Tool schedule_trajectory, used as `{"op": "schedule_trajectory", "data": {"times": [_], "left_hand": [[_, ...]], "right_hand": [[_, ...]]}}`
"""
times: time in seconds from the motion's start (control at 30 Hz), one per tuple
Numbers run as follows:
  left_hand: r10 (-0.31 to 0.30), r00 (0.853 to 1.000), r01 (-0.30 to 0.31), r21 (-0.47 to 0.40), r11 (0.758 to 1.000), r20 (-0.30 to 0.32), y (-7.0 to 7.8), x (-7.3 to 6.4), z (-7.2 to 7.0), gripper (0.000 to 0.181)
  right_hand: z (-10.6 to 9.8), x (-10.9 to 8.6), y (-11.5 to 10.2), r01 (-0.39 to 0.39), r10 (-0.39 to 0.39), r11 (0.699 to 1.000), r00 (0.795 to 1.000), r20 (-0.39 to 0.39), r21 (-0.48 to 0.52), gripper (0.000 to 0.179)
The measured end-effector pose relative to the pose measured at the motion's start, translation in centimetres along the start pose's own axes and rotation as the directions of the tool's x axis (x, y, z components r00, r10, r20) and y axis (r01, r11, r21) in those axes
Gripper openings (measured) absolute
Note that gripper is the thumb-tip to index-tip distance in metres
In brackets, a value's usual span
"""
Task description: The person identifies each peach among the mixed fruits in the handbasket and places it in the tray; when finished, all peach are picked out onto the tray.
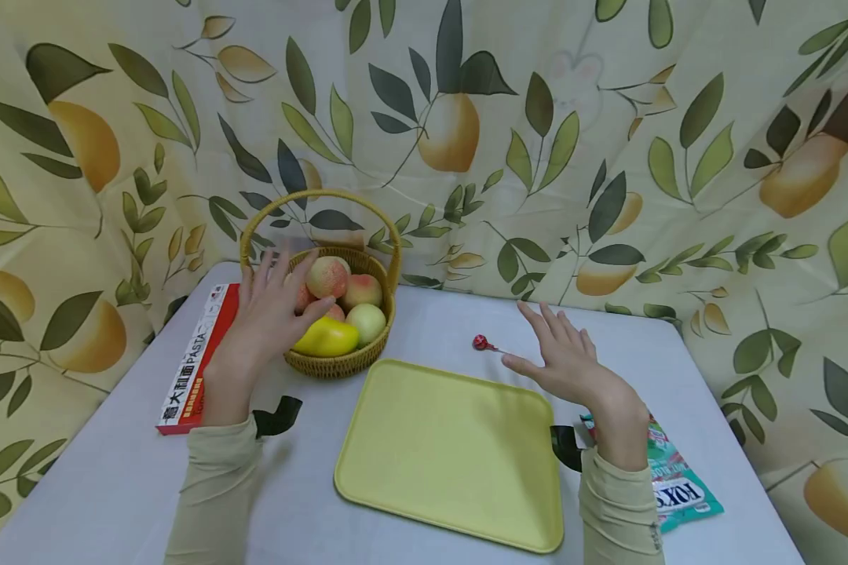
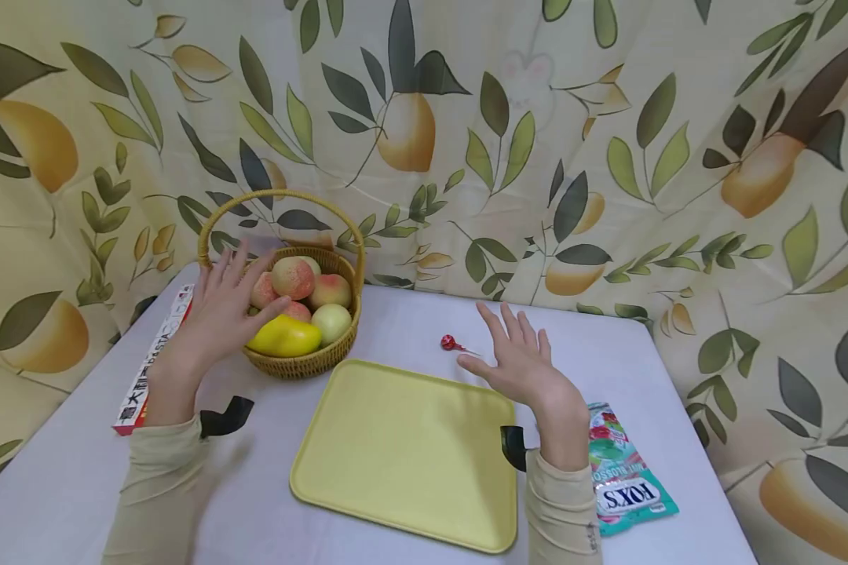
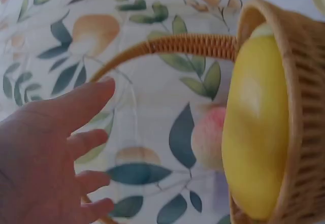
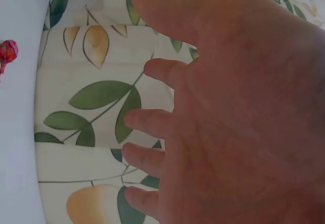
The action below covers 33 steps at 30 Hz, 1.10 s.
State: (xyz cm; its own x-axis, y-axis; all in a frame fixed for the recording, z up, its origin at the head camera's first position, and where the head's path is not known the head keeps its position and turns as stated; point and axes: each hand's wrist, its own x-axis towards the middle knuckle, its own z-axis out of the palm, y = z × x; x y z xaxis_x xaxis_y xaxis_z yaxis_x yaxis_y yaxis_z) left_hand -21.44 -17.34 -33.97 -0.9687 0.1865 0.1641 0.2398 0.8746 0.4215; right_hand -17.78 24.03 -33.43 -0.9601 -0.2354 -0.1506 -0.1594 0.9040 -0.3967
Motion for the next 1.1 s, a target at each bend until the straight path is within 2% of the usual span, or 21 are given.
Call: {"op": "schedule_trajectory", "data": {"times": [0.1, 0.2, 0.33, 0.4, 0.53, 0.67, 0.7, 0.77, 0.9, 1.0, 1.1], "left_hand": [[0.013, 0.998, -0.015, -0.041, 0.999, -0.064, -1.7, 0.0, -0.4, 0.082], [0.033, 0.993, -0.047, -0.127, 0.991, -0.11, -3.3, 0.0, -0.9, 0.076], [0.04, 0.979, -0.093, -0.263, 0.96, -0.202, -4.3, 0.0, -1.3, 0.064], [0.028, 0.963, -0.11, -0.298, 0.948, -0.267, -4.5, -0.1, -1.3, 0.06], [-0.007, 0.921, -0.128, -0.32, 0.939, -0.39, -4.6, 0.0, -1.1, 0.052], [-0.033, 0.887, -0.145, -0.345, 0.927, -0.461, -5.1, 0.4, -0.9, 0.049], [-0.036, 0.884, -0.145, -0.346, 0.927, -0.467, -5.2, 0.6, -0.9, 0.05], [-0.042, 0.889, -0.137, -0.351, 0.926, -0.457, -5.6, 0.9, -0.9, 0.054], [-0.067, 0.932, -0.071, -0.36, 0.93, -0.356, -6.0, 1.1, -0.8, 0.069], [-0.101, 0.958, -0.008, -0.379, 0.925, -0.267, -6.3, 0.9, -0.6, 0.081], [-0.132, 0.966, 0.033, -0.403, 0.915, -0.22, -6.6, 0.6, -0.5, 0.087]], "right_hand": [[0.3, 0.2, -0.1, 0.012, -0.012, 1.0, 1.0, 0.005, 0.0, 0.094], [0.5, 0.4, -0.4, 0.025, -0.025, 1.0, 1.0, 0.013, -0.003, 0.093], [0.9, 0.6, -0.7, 0.04, -0.04, 0.999, 0.999, 0.022, -0.007, 0.092], [1.1, 0.8, -0.9, 0.049, -0.049, 0.999, 0.999, 0.022, -0.011, 0.091], [1.5, 1.1, -1.1, 0.062, -0.062, 0.998, 0.998, 0.023, -0.016, 0.089], [1.9, 1.4, -1.6, 0.082, -0.082, 0.996, 0.996, 0.018, -0.022, 0.087], [2.1, 1.5, -1.8, 0.088, -0.088, 0.996, 0.996, 0.017, -0.026, 0.086], [2.4, 1.8, -2.3, 0.108, -0.107, 0.994, 0.994, 0.012, -0.035, 0.085], [4.0, 2.6, -3.3, 0.188, -0.188, 0.982, 0.982, -0.002, -0.036, 0.084], [5.8, 3.7, -4.5, 0.293, -0.294, 0.955, 0.956, -0.014, -0.032, 0.084], [6.9, 5.2, -6.2, 0.404, -0.405, 0.914, 0.914, -0.015, -0.041, 0.084]]}}
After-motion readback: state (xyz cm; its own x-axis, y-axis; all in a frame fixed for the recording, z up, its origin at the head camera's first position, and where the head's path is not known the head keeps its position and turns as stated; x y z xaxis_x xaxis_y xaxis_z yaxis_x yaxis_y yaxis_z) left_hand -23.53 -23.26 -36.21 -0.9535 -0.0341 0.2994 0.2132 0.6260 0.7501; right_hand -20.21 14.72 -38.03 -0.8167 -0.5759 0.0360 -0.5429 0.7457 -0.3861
